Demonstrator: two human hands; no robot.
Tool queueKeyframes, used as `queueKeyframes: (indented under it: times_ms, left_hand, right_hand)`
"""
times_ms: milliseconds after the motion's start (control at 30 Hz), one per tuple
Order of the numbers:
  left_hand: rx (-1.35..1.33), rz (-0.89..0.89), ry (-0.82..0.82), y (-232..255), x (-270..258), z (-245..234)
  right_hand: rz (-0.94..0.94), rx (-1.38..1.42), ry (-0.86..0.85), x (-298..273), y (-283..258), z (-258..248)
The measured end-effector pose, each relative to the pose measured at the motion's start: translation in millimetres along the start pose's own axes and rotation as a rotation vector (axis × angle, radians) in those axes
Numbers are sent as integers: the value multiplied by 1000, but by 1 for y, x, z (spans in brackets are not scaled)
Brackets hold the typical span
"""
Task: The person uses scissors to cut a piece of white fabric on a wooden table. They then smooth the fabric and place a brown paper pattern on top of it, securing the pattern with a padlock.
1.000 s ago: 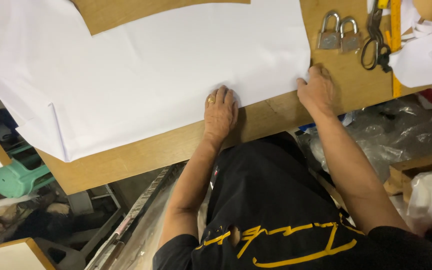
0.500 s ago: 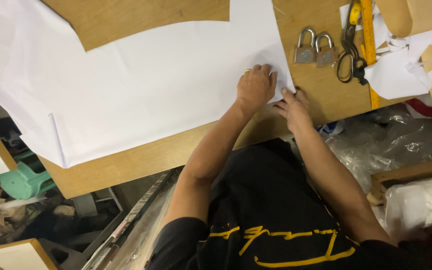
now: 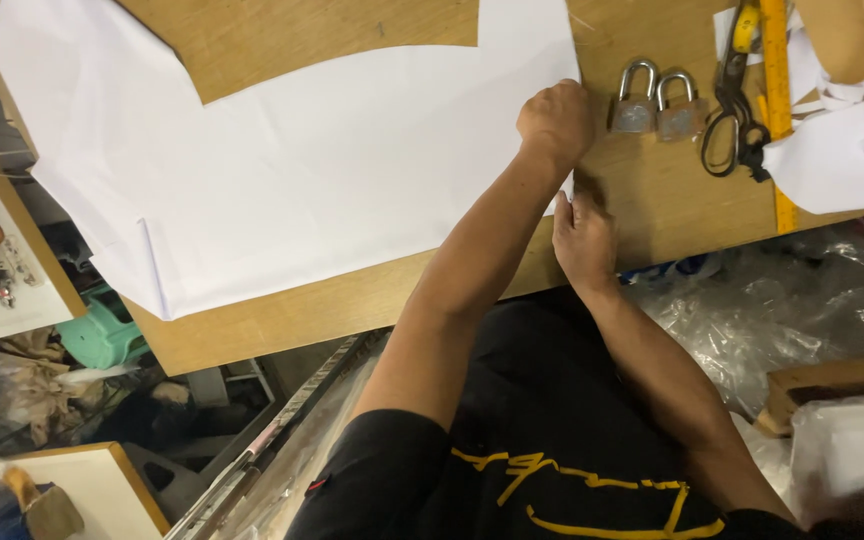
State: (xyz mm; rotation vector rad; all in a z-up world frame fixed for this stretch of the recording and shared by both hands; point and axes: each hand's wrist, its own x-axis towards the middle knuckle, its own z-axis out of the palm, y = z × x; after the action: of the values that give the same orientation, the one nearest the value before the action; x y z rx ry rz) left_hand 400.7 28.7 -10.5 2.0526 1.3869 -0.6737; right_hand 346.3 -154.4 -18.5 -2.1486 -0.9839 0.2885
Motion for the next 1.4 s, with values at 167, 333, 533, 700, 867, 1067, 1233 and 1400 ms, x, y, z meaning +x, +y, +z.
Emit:
queueKeyframes:
  times_ms: [167, 333, 533, 700, 867, 1067, 1233, 1400]
  left_hand:
    - [95, 77, -1, -20, 9, 8]
    - [-21, 146, 42, -46, -5, -13]
    - [-33, 188, 35, -79, -27, -58]
    - [-185, 394, 275, -182, -73, -121]
    - [-414, 306, 474, -359, -121, -149]
    - [-431, -106, 402, -510, -75, -42]
    - [-525, -126, 421, -523, -74, -28]
    - [-548, -133, 388, -524, -80, -34]
  right_hand:
    - [237, 200, -48, -5, -17, 4]
    - [34, -54, -21, -40, -52, -8]
    - [-666, 86, -378, -42, -119, 54]
    - [-908, -330, -349, -74, -117, 114]
    - [-868, -549, -306, -89, -139, 122]
    - [-863, -410, -376, -129, -105, 177]
    - [-882, -504, -357, -134, -114, 180]
    - [-863, -547, -352, -132, -134, 170]
